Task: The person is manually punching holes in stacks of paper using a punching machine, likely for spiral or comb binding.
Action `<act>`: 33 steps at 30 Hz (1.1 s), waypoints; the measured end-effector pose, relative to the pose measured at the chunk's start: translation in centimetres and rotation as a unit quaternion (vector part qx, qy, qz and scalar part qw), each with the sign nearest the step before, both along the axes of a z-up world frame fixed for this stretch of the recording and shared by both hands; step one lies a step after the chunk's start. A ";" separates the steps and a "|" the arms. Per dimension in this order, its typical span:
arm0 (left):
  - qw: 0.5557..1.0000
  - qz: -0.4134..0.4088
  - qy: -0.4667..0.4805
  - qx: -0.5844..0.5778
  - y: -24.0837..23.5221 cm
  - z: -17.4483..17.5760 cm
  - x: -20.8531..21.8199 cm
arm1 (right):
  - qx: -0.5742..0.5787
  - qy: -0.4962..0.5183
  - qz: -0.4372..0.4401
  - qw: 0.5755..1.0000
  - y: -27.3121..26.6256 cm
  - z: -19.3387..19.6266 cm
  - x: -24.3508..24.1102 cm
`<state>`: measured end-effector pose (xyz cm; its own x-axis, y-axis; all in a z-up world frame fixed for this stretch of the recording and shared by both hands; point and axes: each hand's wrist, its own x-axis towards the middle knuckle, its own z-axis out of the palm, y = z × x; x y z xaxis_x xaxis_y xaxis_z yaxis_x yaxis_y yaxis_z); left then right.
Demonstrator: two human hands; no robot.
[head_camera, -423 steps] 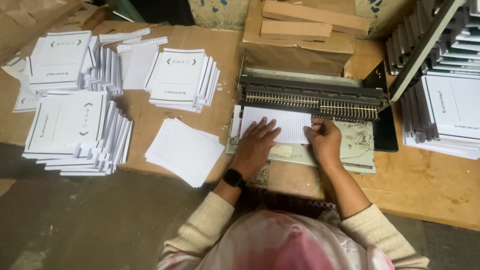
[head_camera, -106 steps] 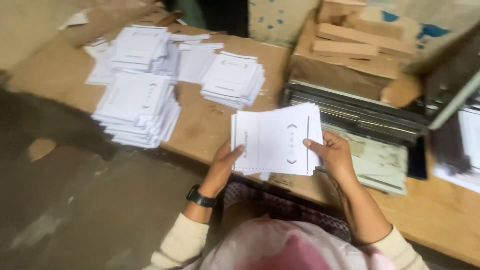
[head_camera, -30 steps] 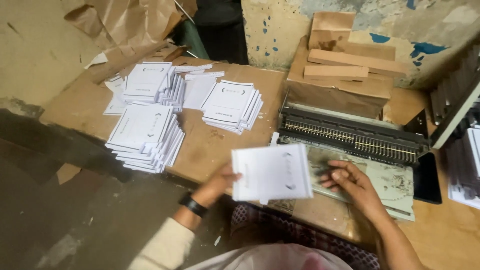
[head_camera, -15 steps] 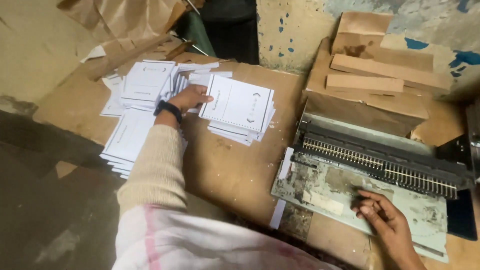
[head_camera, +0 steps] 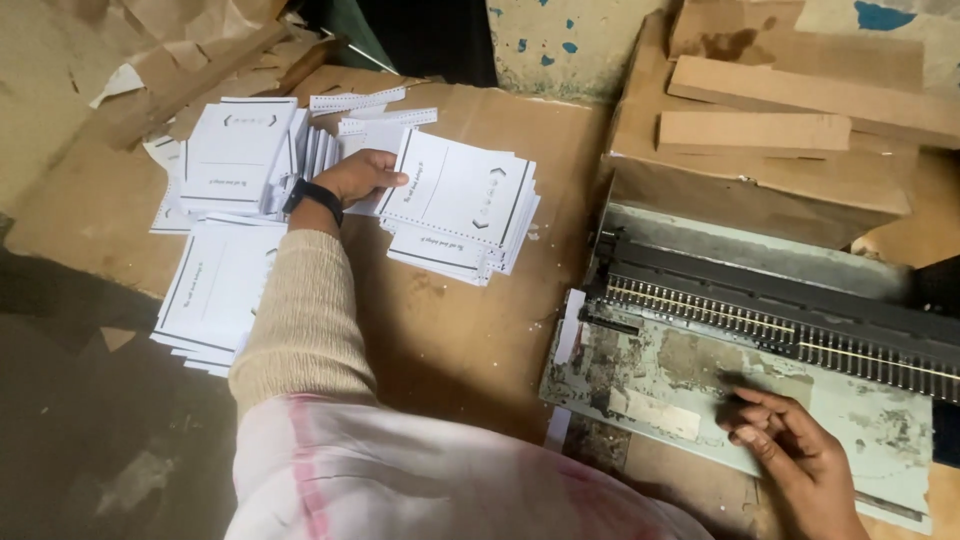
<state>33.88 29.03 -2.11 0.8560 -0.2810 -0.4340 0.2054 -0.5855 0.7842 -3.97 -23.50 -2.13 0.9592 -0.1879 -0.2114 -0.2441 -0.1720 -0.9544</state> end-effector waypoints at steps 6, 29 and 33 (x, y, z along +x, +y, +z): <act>0.998 0.043 0.030 -0.020 -1.2 1.7 -1.9 | -0.036 -0.030 0.017 0.999 -0.5 -0.9 -0.1; 0.989 0.001 -0.144 -0.039 -1.6 5.3 -5.2 | -0.096 -0.017 0.024 0.995 -1.0 -1.5 -0.1; 0.978 -0.003 -0.207 -0.016 -1.6 5.7 -6.4 | -0.085 -0.030 0.031 0.995 -1.1 -1.7 -0.1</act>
